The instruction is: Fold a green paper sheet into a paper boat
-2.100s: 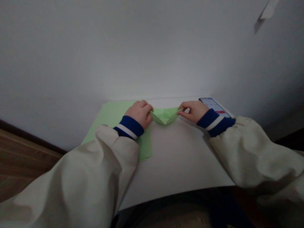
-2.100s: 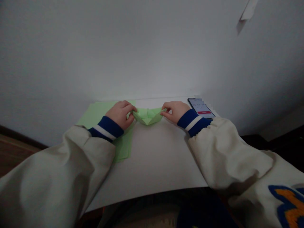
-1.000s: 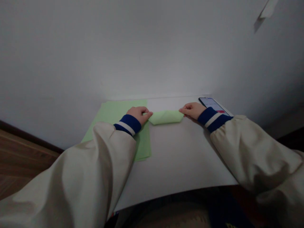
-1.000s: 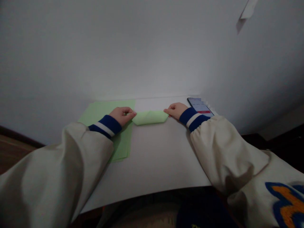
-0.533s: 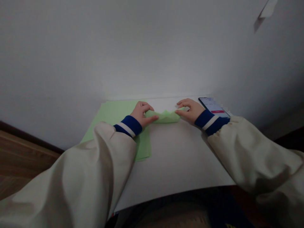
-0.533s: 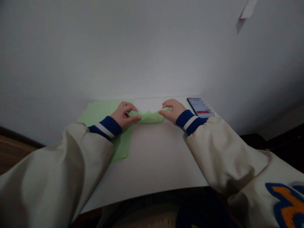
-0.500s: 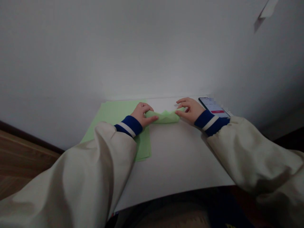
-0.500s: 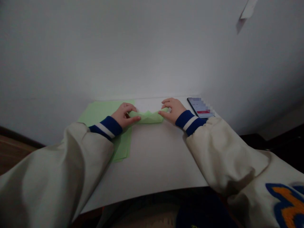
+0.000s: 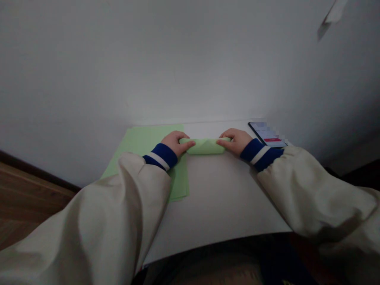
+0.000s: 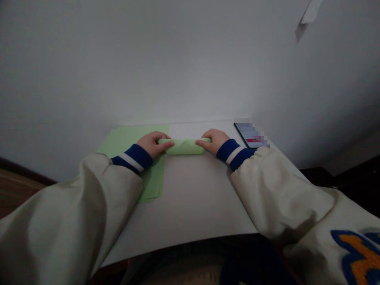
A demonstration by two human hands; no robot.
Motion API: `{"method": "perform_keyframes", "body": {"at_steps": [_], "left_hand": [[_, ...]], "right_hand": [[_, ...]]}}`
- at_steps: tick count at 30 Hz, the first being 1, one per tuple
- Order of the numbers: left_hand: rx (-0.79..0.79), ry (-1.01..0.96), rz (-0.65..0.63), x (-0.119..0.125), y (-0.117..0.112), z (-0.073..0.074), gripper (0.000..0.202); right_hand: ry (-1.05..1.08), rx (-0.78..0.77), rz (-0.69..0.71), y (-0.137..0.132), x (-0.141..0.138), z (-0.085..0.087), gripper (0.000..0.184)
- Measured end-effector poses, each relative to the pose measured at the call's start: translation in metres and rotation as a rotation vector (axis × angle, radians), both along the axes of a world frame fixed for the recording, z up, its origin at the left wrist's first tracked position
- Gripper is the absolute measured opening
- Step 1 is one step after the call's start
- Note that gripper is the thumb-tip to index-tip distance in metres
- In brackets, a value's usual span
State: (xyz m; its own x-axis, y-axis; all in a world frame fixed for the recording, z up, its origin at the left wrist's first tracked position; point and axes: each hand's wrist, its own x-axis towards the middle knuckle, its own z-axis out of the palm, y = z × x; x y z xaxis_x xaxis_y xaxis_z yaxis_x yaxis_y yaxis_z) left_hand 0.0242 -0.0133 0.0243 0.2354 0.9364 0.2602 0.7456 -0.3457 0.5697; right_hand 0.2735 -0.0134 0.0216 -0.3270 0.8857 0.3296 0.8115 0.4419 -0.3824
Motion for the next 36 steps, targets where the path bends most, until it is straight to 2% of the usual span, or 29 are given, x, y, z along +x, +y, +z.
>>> {"method": "perform_keyframes", "body": {"at_steps": [3, 10, 15, 20, 24, 30, 36], "left_hand": [[-0.024, 0.089, 0.060, -0.001, -0.001, 0.002, 0.038], [-0.046, 0.415, 0.212, -0.002, -0.003, 0.005, 0.047], [-0.081, 0.524, 0.228, 0.000, -0.007, 0.009, 0.049], [-0.060, 0.637, 0.275, 0.003, -0.008, 0.013, 0.047], [-0.039, 0.694, 0.279, 0.003, -0.010, 0.014, 0.043], [0.009, 0.660, 0.309, 0.000, -0.008, 0.009, 0.031], [0.117, 0.800, 0.176, -0.003, -0.011, 0.011, 0.024]], "right_hand": [[-0.098, -0.106, -0.115, -0.001, 0.000, 0.001, 0.041], [-0.173, -0.163, -0.124, 0.001, -0.001, 0.002, 0.042], [-0.227, -0.094, -0.133, 0.005, 0.000, 0.001, 0.042], [-0.226, -0.143, -0.159, 0.007, 0.001, -0.001, 0.042], [-0.222, -0.136, -0.164, 0.007, 0.002, -0.004, 0.039], [-0.284, -0.062, -0.099, 0.009, 0.004, -0.006, 0.030], [-0.339, -0.057, -0.091, 0.009, 0.002, -0.002, 0.027]]}}
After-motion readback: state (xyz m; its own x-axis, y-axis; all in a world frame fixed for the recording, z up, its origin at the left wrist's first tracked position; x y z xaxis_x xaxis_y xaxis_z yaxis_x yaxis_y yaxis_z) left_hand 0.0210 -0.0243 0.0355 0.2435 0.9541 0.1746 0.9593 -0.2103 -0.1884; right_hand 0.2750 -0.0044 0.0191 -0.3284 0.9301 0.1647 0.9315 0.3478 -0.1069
